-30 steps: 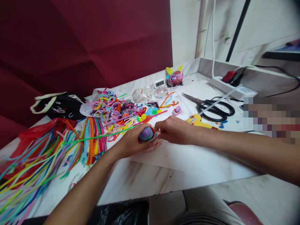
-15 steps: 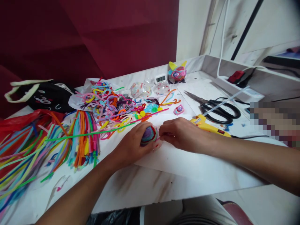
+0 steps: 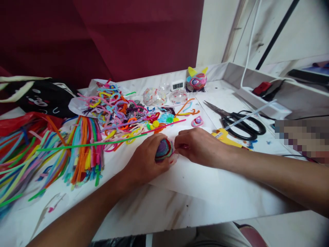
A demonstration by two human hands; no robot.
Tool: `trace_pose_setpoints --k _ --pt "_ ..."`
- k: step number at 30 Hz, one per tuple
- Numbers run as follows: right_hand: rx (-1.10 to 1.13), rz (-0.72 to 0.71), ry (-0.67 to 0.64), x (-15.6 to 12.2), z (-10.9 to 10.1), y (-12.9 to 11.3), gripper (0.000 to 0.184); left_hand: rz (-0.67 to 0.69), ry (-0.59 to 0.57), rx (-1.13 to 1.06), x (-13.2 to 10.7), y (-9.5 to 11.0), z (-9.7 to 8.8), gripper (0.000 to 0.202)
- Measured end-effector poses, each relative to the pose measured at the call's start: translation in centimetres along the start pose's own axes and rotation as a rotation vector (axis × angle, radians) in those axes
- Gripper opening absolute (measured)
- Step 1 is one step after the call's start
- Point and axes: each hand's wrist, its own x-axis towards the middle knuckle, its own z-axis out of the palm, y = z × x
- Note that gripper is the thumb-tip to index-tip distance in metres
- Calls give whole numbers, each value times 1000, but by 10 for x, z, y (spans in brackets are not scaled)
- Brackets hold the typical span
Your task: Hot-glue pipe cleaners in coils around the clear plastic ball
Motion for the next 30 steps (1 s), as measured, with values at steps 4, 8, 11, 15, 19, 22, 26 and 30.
trace_pose_setpoints --k 4,8,11,15,19,22,26,30 --pt "-36 2 -7 6 -1 -2 15 8 22 15 1 2 1 46" --pt "-54 -13 -19 11 0 -3 17 12 25 -1 1 3 0 43" --pt "-41 -34 -24 12 1 -5 15 27 -3 -43 0 1 -3 44" --pt "-16 -58 -5 5 2 -5 11 51 -55 -81 -2 -4 -8 48" --pt "8 -94 23 -4 1 -4 13 78 -73 -81 -4 -7 -8 49" --pt "-7 -89 13 -7 1 -4 13 98 -49 -70 -4 -7 -6 49" --pt "-40 -111 31 -10 0 -3 14 101 -28 -58 -6 -8 -3 49" --pt "-57 -185 181 -30 -8 7 23 55 -32 -73 -8 -12 -1 49"
